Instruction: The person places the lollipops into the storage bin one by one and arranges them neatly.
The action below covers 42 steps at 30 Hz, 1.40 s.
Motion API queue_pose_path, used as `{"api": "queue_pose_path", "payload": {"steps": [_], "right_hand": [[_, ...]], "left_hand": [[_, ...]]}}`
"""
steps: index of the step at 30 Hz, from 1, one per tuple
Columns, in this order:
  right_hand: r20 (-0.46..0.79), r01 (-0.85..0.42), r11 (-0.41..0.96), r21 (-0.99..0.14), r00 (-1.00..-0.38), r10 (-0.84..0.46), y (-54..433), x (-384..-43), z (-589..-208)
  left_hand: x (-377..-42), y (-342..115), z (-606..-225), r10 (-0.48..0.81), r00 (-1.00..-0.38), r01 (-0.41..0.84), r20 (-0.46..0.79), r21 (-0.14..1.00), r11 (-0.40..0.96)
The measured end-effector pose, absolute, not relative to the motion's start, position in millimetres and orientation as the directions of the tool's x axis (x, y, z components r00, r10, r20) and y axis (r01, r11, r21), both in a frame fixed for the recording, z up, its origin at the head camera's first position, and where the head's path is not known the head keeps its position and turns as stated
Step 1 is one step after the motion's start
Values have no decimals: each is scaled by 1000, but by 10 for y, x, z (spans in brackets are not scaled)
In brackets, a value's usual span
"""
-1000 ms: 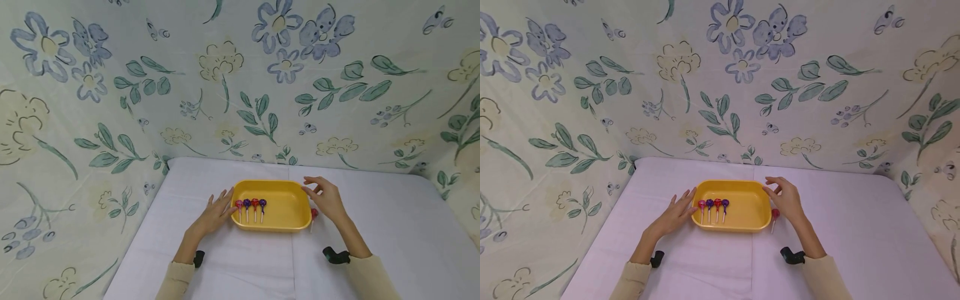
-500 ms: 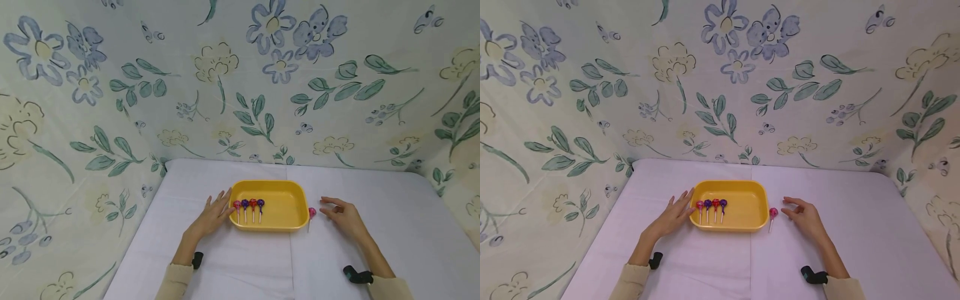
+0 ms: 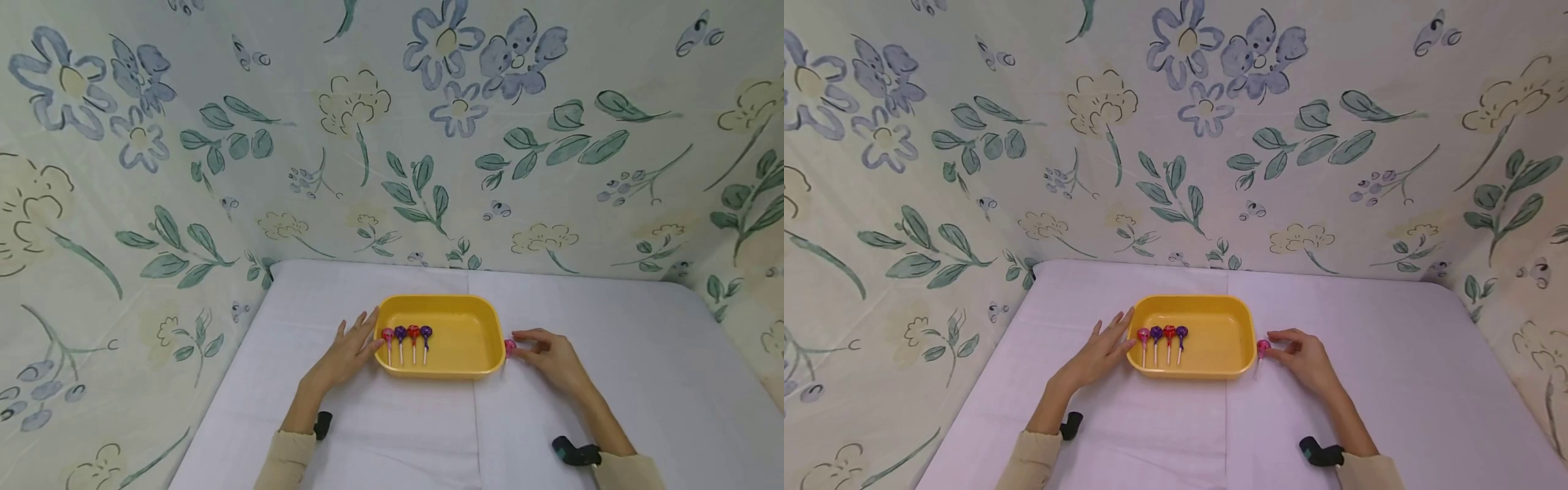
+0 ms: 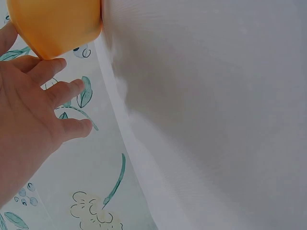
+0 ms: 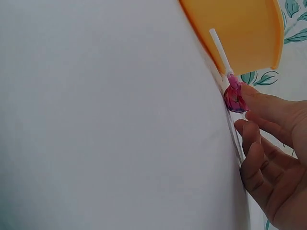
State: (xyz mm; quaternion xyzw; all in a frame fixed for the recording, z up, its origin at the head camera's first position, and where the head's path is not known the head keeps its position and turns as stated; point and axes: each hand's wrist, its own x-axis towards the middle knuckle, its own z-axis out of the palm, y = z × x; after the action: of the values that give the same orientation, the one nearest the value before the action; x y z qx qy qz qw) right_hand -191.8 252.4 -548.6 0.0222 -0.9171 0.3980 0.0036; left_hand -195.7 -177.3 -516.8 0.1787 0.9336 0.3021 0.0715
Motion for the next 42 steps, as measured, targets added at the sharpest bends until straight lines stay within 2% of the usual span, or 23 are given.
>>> {"api": "queue_pose_path", "payload": {"steps": [16,20,24,29,36,42], "right_hand": [[80,-102,695,-711,-995,-65,2412,-1938,-5482],[35,-20,683,-730,-999,9,2460,-1952,-5458],[32,69,649,-758,-989,143,2509,-1994,-5377],[114,44,606,-794,-969,220,2434,-2086,-5208],[270,-179,685,-706,-962,26,2273,-2268,-4993],[205,-216,702,-679,-974,-102,2297,-2433,-4877]], "left_hand": [[-1964,-1772,-5170,368,-929,280,-36,582,763],[-1970,-1770,-5165,372,-927,283,-37,581,763],[-1971,-1766,-5161,375,-926,282,-41,582,762],[-1960,-1782,-5172,373,-927,280,-43,583,763],[-1961,-1791,-5174,371,-926,268,-61,586,765],[-1968,-1800,-5176,370,-927,274,-50,585,764]]}}
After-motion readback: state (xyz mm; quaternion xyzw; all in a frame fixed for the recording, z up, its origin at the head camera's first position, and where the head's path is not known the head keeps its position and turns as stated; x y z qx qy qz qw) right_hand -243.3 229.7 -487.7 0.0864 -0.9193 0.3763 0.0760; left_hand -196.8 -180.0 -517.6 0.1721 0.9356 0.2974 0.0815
